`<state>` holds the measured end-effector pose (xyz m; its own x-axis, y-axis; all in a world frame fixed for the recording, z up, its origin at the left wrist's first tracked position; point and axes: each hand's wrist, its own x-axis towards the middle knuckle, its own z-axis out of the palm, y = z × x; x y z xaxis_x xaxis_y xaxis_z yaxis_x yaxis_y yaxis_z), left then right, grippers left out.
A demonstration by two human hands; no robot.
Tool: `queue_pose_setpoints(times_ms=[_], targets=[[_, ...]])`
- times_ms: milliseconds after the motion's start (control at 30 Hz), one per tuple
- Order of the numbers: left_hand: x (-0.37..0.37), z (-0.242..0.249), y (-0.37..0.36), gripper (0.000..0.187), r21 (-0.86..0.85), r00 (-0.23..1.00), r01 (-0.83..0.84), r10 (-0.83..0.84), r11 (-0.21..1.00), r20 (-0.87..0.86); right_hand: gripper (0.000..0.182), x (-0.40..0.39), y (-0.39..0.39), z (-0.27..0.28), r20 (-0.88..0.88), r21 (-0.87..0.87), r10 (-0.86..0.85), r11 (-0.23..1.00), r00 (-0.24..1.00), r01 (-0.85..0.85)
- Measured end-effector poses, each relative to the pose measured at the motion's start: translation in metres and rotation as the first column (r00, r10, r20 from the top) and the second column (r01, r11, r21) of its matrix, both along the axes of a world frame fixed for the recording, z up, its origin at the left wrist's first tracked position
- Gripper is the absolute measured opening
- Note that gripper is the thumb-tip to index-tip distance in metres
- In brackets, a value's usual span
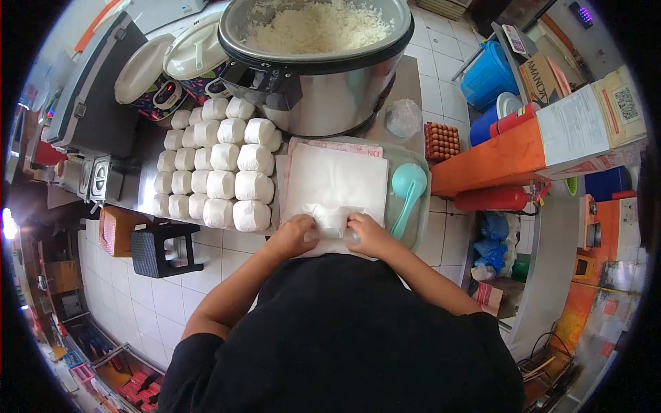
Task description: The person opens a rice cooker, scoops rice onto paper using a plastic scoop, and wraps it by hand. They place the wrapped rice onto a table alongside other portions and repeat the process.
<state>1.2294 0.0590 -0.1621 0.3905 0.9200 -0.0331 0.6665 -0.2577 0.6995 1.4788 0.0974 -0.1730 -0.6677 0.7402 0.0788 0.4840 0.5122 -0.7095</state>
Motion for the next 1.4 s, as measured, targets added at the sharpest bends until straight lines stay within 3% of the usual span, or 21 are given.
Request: queue_pose_setpoints(times_ms=[133, 167, 200, 333, 400, 433, 467, 533, 667, 733, 800, 867, 900, 933, 1000, 1067, 1133, 1200, 1267, 1333, 1400], targets=[[0.006, 0.002, 0.014, 0.030, -0.232, 0.977, -0.142, 0.099, 0.962, -0.189, 0.021, 0.002, 0.012, -0.008, 0.115, -0.071, 0.037, 0.997, 0.993, -0.029], [0.005, -0.001, 0.018, 0.030, -0.233, 0.976, -0.147, 0.102, 0.961, -0.192, 0.021, -0.001, 0.018, -0.004, 0.151, -0.207, -0.032, 0.976, 0.988, 0.063], [0.005, -0.005, 0.022, 0.033, -0.203, 0.986, -0.137, 0.114, 0.969, -0.119, 0.021, -0.006, 0.023, 0.000, 0.195, -0.335, -0.094, 0.929, 0.976, 0.157], [0.004, -0.004, 0.050, 0.042, -0.316, 0.979, -0.199, 0.205, 0.928, -0.015, 0.029, -0.025, 0.046, 0.008, 0.317, -0.288, -0.171, 0.920, 0.933, 0.267], [0.005, -0.007, 0.060, 0.046, -0.182, 0.963, -0.256, 0.235, 0.949, -0.129, 0.033, -0.031, 0.051, -0.004, 0.385, 0.074, -0.289, 0.956, 0.877, 0.282], [0.003, -0.007, 0.066, 0.043, -0.093, 0.973, -0.152, 0.132, 0.984, -0.191, 0.034, -0.029, 0.054, -0.009, 0.343, 0.246, -0.294, 0.945, 0.892, 0.217], [0.001, -0.006, 0.070, 0.040, -0.010, 0.965, -0.039, 0.035, 0.999, -0.260, 0.034, -0.028, 0.059, -0.010, 0.343, 0.247, -0.293, 0.945, 0.893, 0.215], [0.002, -0.019, 0.071, 0.027, -0.167, 0.972, -0.074, 0.033, 0.983, -0.233, 0.033, -0.027, 0.068, -0.010, 0.542, -0.220, 0.057, 0.973, 0.838, 0.076], [0.002, -0.027, 0.040, 0.018, -0.217, 0.980, -0.181, 0.159, 0.959, -0.118, 0.025, -0.014, 0.043, -0.014, 0.357, -0.291, -0.053, 0.942, 0.932, 0.165], [0.009, -0.018, 0.027, 0.017, -0.262, 0.935, -0.329, 0.351, 0.907, 0.041, 0.024, -0.003, 0.036, -0.026, 0.053, -0.867, -0.483, 0.412, 0.874, 0.280], [0.009, -0.018, 0.026, 0.016, -0.347, 0.932, -0.320, 0.359, 0.881, 0.053, 0.018, -0.002, 0.035, -0.023, 0.041, -0.885, -0.518, 0.378, 0.854, 0.271], [0.004, -0.020, 0.044, 0.016, -0.433, 0.974, -0.196, 0.225, 0.880, 0.016, 0.012, -0.004, 0.044, -0.012, 0.206, -0.759, -0.346, 0.533, 0.915, 0.373], [0.002, -0.022, 0.056, 0.025, -0.589, 0.965, -0.195, 0.260, 0.784, 0.028, 0.012, -0.010, 0.046, 0.003, 0.357, -0.555, -0.281, 0.703, 0.891, 0.444], [0.001, -0.023, 0.061, 0.025, -0.588, 0.966, -0.192, 0.257, 0.786, 0.027, 0.012, -0.010, 0.045, -0.007, 0.356, -0.554, -0.284, 0.702, 0.890, 0.446], [0.006, -0.014, 0.069, 0.042, -0.048, 0.997, -0.046, 0.043, 0.998, -0.066, 0.015, -0.012, 0.045, -0.026, 0.326, -0.183, -0.190, 0.948, 0.926, 0.259], [0.008, -0.025, 0.077, 0.050, -0.082, 0.989, 0.082, -0.091, 0.993, -0.115, 0.017, -0.006, 0.042, -0.021, 0.281, -0.238, -0.174, 0.940, 0.944, 0.244], [0.013, -0.033, 0.073, 0.047, 0.152, 0.977, 0.205, -0.212, 0.967, 0.030, 0.018, -0.002, 0.038, -0.013, 0.239, -0.289, -0.154, 0.932, 0.959, 0.221], [0.020, -0.022, 0.063, 0.041, 0.071, 0.957, 0.232, -0.240, 0.970, 0.164, 0.021, 0.002, 0.031, -0.009, 0.017, -0.491, -0.375, 0.804, 0.927, 0.335], [0.026, 0.006, 0.047, 0.039, -0.458, 0.907, 0.128, 0.083, 0.880, 0.413, 0.023, 0.000, 0.029, 0.007, 0.041, -0.543, -0.424, 0.751, 0.905, 0.376], [0.030, 0.001, 0.036, 0.033, -0.436, 0.887, 0.070, 0.144, 0.897, 0.439, 0.026, -0.010, 0.027, 0.038, 0.063, -0.590, -0.466, 0.696, 0.882, 0.410], [0.031, -0.008, 0.029, 0.029, -0.517, 0.849, 0.113, 0.188, 0.849, 0.494, 0.041, -0.027, 0.026, 0.068, 0.157, -0.738, -0.328, 0.588, 0.932, 0.331]])
